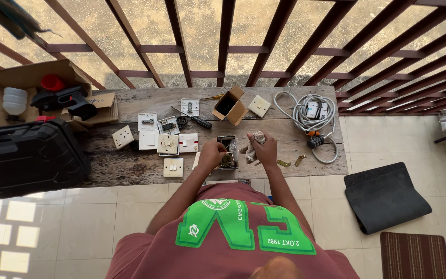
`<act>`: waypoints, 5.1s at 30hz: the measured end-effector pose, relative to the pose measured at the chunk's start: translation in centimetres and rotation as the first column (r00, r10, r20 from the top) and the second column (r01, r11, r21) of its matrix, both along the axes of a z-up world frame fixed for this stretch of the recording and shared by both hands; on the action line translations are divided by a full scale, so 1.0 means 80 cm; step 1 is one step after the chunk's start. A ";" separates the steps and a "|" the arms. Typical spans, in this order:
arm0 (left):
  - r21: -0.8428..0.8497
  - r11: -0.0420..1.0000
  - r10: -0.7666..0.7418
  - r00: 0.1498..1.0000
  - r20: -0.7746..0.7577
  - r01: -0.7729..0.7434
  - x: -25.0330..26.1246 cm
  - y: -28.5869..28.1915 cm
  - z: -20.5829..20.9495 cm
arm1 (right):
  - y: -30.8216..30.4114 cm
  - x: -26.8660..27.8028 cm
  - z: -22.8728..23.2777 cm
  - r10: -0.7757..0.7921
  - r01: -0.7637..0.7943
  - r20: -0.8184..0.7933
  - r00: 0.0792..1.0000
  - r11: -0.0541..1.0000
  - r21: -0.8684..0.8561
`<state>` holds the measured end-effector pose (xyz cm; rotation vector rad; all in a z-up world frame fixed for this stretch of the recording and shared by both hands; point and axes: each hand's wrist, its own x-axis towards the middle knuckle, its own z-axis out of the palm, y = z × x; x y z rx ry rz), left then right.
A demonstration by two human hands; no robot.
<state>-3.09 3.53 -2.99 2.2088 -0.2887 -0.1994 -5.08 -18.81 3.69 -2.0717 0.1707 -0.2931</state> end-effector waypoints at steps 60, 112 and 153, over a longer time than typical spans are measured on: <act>-0.672 0.713 -0.156 0.889 -0.430 -0.200 0.036 -0.247 0.011 | -0.189 0.011 -0.074 -0.282 0.348 -0.212 0.936 0.635 0.690; -0.841 0.394 -0.006 0.914 -0.406 -0.371 0.038 -0.064 0.053 | 0.090 -0.013 0.111 0.216 -0.104 0.412 0.885 0.955 -0.277; -0.619 0.610 -0.333 0.549 -0.767 -0.494 0.034 -0.052 -0.004 | 0.044 0.008 0.066 0.065 -0.064 0.076 0.995 0.998 -0.012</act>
